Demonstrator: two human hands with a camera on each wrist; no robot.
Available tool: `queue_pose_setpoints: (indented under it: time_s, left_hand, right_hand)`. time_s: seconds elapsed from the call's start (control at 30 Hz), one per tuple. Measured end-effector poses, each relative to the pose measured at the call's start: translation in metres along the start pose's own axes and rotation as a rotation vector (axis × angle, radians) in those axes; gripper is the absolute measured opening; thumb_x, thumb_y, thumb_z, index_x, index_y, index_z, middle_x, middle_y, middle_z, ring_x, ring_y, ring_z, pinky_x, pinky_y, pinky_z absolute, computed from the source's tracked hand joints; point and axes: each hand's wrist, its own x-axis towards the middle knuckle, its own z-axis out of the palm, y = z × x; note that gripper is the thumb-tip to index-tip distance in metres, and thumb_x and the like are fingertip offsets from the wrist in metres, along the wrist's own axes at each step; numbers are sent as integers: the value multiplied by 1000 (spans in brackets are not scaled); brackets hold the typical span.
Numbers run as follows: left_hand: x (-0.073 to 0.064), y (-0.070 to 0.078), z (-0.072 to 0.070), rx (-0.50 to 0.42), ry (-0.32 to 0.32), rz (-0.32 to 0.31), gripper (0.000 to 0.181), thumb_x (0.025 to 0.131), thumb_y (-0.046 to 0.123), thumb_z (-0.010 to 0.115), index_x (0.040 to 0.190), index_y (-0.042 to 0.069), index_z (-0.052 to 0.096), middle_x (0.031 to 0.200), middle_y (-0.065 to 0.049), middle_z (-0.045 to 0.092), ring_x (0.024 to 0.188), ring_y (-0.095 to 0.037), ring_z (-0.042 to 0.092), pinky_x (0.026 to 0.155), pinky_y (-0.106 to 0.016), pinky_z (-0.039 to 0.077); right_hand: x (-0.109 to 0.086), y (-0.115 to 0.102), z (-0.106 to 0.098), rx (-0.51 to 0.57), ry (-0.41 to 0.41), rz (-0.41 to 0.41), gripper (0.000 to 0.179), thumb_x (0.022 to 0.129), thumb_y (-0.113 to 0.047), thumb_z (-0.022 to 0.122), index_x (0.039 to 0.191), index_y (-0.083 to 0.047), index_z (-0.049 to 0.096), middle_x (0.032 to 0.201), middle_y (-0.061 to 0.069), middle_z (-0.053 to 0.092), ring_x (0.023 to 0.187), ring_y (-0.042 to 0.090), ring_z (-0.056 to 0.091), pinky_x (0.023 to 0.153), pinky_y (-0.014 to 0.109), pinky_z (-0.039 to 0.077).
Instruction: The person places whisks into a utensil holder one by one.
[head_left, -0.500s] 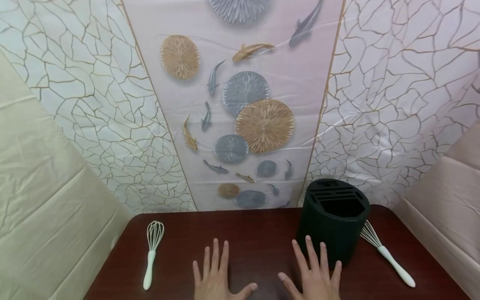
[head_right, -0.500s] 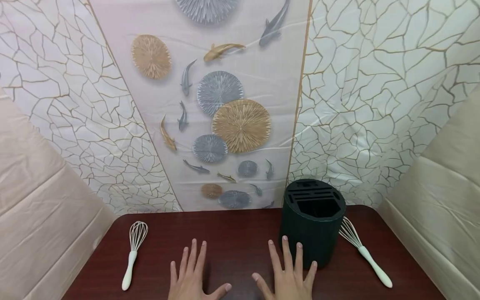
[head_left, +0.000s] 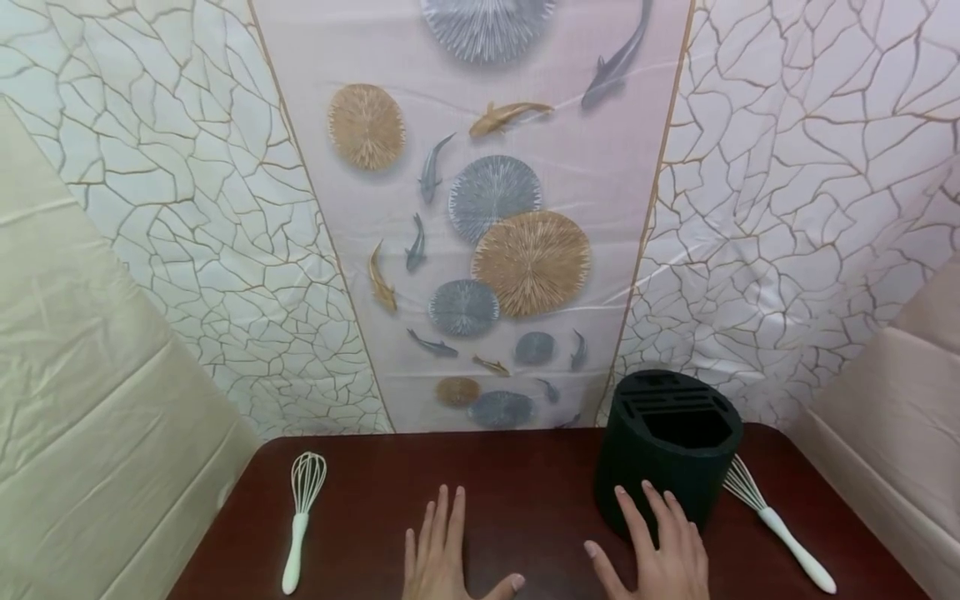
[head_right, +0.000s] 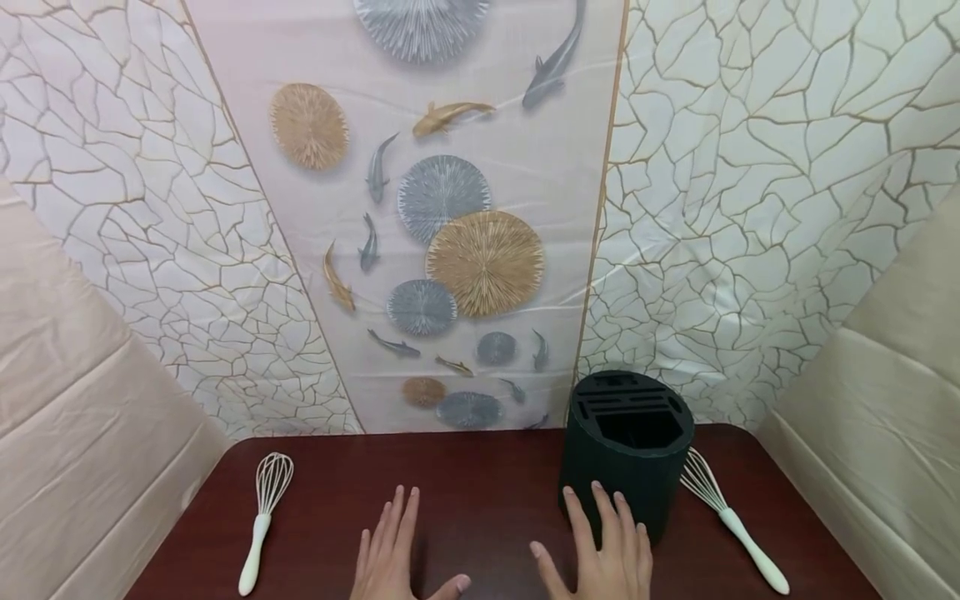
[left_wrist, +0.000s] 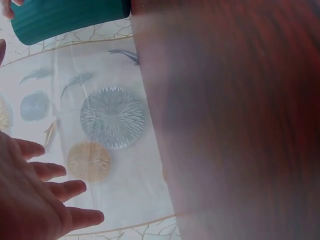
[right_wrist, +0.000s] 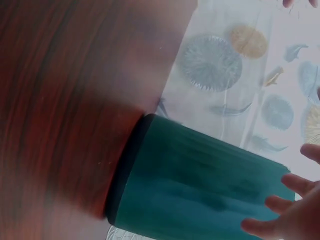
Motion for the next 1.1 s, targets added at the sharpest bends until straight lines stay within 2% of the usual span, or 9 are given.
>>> queue_pose_setpoints:
  time_s: [0.17,0.3,0.4,0.53,0.67,0.83,0.93,1.0,1.1]
  left_hand:
    - [-4,3,0,-51,38,28,113,70,90,54,159,26,25,160,-9,32,142,-39,36,107,-70,27]
    - [-7,6,-1,-226,36,39,105,74,79,64,157,27,28,158,-8,35,139,-38,40,103,-68,33]
    - [-9,8,0,-342,31,58,99,76,72,70,156,31,28,157,-6,36,138,-35,41,101,-65,38]
    - [-11,11,4,-377,32,104,97,77,69,72,155,30,30,156,-5,38,138,-33,42,98,-61,42]
    - [-9,14,8,-415,2,117,97,78,64,74,156,26,30,156,-6,37,138,-34,40,96,-61,42]
    - [-4,18,10,-493,-73,118,97,80,60,74,157,29,25,158,-7,32,140,-37,35,97,-66,38]
    - [-2,20,11,-502,-86,150,95,81,58,73,157,31,24,158,-7,32,140,-37,35,96,-66,38]
    - [-2,22,13,-490,-90,167,93,83,58,72,157,32,23,158,-7,33,139,-36,37,96,-65,39]
    - [-1,25,16,-480,-93,168,91,83,59,71,157,34,24,157,-5,35,139,-35,39,95,-64,41]
  right_hand:
    - [-2,11,0,84,179,31,79,89,-73,50,124,-4,66,128,28,55,115,52,47,83,69,38]
    - [2,21,-1,134,256,68,86,89,-74,47,122,4,64,126,33,52,111,54,47,84,68,36]
    - [6,28,-4,160,265,124,83,89,-69,56,126,5,60,131,33,48,115,53,44,89,66,35]
    - [11,37,-11,189,275,245,71,88,-50,70,137,-1,54,144,28,39,127,51,38,100,65,34]
    - [20,46,-15,225,303,344,73,87,-32,77,148,-10,44,154,22,30,135,48,33,106,65,31]
    - [35,57,-12,322,299,539,75,93,-33,69,156,-17,31,159,14,23,141,39,29,113,61,24]
    - [45,65,-8,424,280,650,69,98,-36,59,157,-20,27,159,13,23,142,36,27,115,58,22]
    - [50,71,-6,492,267,691,65,101,-38,54,158,-23,25,158,13,24,143,34,25,117,55,19]
    - [58,80,-2,569,253,705,61,102,-38,50,157,-29,25,158,11,26,146,30,24,120,48,16]
